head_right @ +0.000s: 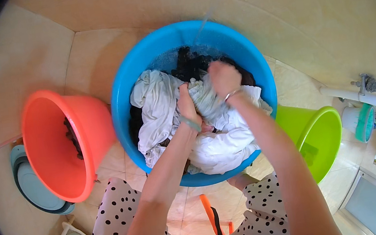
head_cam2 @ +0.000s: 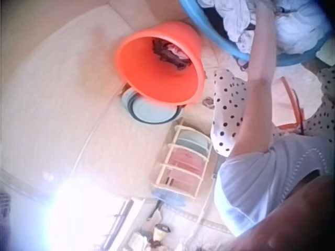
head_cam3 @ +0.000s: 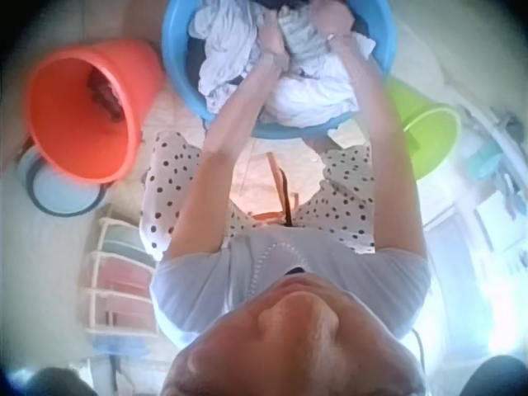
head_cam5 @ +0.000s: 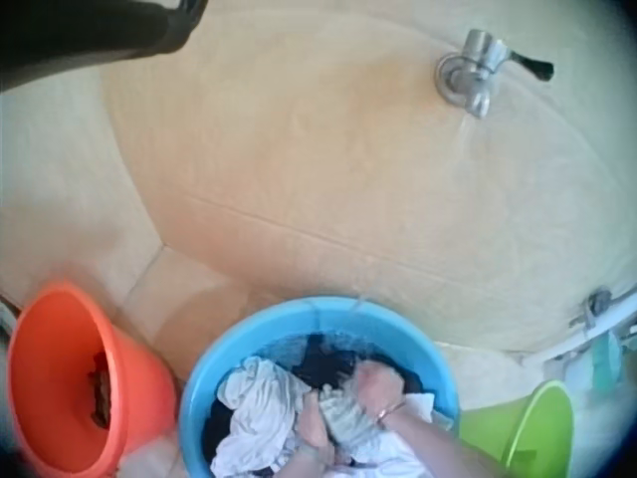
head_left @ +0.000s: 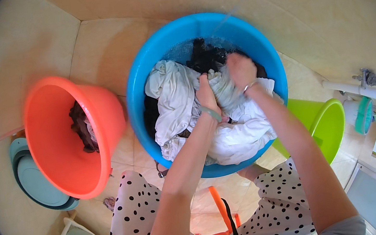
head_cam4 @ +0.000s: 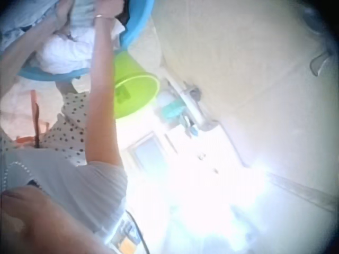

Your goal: The person sits on a small stool and hand-washes a pile of clothes in a blue basin filled with water. They repeatedly submerge, scrub, and wring out various garments, including white, pink, and dark-colored items, using both hands. The person occasionally uses a green bucket to pour water over the clothes.

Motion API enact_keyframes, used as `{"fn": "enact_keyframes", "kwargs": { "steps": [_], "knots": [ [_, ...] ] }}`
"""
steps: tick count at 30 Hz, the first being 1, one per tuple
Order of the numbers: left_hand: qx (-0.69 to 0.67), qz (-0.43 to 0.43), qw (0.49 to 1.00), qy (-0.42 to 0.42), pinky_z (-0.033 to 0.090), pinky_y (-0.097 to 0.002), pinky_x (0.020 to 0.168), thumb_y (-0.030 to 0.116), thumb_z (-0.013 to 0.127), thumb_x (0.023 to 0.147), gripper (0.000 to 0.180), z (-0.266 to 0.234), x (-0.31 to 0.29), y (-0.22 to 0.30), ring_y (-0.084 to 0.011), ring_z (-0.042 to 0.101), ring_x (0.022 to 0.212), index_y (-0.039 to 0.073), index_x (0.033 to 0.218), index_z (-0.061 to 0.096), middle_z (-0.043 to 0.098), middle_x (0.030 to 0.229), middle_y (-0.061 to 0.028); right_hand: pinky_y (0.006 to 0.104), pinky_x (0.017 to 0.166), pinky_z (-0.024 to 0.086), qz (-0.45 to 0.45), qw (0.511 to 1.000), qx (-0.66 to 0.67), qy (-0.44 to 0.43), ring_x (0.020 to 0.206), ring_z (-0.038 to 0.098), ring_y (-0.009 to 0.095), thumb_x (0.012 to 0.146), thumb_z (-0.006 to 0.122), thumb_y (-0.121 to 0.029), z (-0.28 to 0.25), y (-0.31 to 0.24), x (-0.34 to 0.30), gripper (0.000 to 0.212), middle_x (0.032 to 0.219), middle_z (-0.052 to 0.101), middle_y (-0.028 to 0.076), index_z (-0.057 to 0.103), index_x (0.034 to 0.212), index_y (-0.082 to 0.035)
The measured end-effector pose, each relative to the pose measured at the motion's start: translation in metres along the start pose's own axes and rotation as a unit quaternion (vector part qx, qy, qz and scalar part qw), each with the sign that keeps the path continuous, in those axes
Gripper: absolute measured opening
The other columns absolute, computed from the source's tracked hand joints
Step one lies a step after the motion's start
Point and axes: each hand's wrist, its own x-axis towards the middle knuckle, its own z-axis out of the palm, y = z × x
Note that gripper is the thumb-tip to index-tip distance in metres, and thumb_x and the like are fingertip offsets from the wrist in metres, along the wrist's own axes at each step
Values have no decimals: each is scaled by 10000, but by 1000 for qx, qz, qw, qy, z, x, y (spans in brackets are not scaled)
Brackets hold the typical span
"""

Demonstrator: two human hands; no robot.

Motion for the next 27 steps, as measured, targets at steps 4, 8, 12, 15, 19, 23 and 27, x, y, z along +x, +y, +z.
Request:
{"fn": "enact_keyframes", "kwargs": {
  "steps": [4,8,12,15,19,23,27],
  "knots": [
    [84,273,958,-11,378,-349,976,452,691,779,608,12,-20,45,-241,490,1129,43,1214,572,482,1290,-106,356,591,459,128,952,252,120,636,611,280,933,539,-234,-24,6,22,291,657,583,140,590,762,-4],
    [435,428,788,78,334,-431,1014,449,758,730,671,-16,10,92,-333,445,1189,178,1303,538,371,1402,-150,288,651,454,69,907,379,170,677,558,190,889,640,-227,-49,-4,17,222,735,584,85,615,815,-19],
    [611,582,517,146,274,-523,1039,401,742,752,580,-14,8,90,-351,315,1304,290,1288,549,308,1446,-170,373,740,483,-26,970,190,153,873,568,281,809,706,-275,-17,9,11,270,953,581,112,636,959,-61],
    [723,572,382,53,212,-574,1074,409,640,834,509,-7,14,77,-342,157,1395,334,1321,511,193,1520,-127,499,787,470,13,999,40,29,1058,496,337,798,692,-334,3,-12,-1,378,1133,497,119,598,1112,-145],
    [879,372,295,-54,149,-606,1106,442,435,945,514,-7,45,76,-284,-21,1447,391,1441,309,69,1576,-23,541,778,451,14,993,-94,-64,1080,469,331,867,595,-393,28,-31,-3,369,1143,468,110,561,1157,-167],
    [915,285,266,-105,250,-551,1082,397,433,942,519,4,61,82,-290,61,1435,322,1440,312,137,1557,-58,521,795,438,6,974,-192,-118,1073,478,317,920,498,-391,43,-29,4,332,1113,493,105,539,1143,-149],
    [917,284,241,-145,406,-445,1002,334,472,910,446,15,79,91,-321,341,1322,189,1332,476,374,1433,-141,526,766,466,32,959,-188,-209,1057,553,342,915,490,-288,48,-33,21,284,1137,565,126,554,1147,-138]
  ]
}}
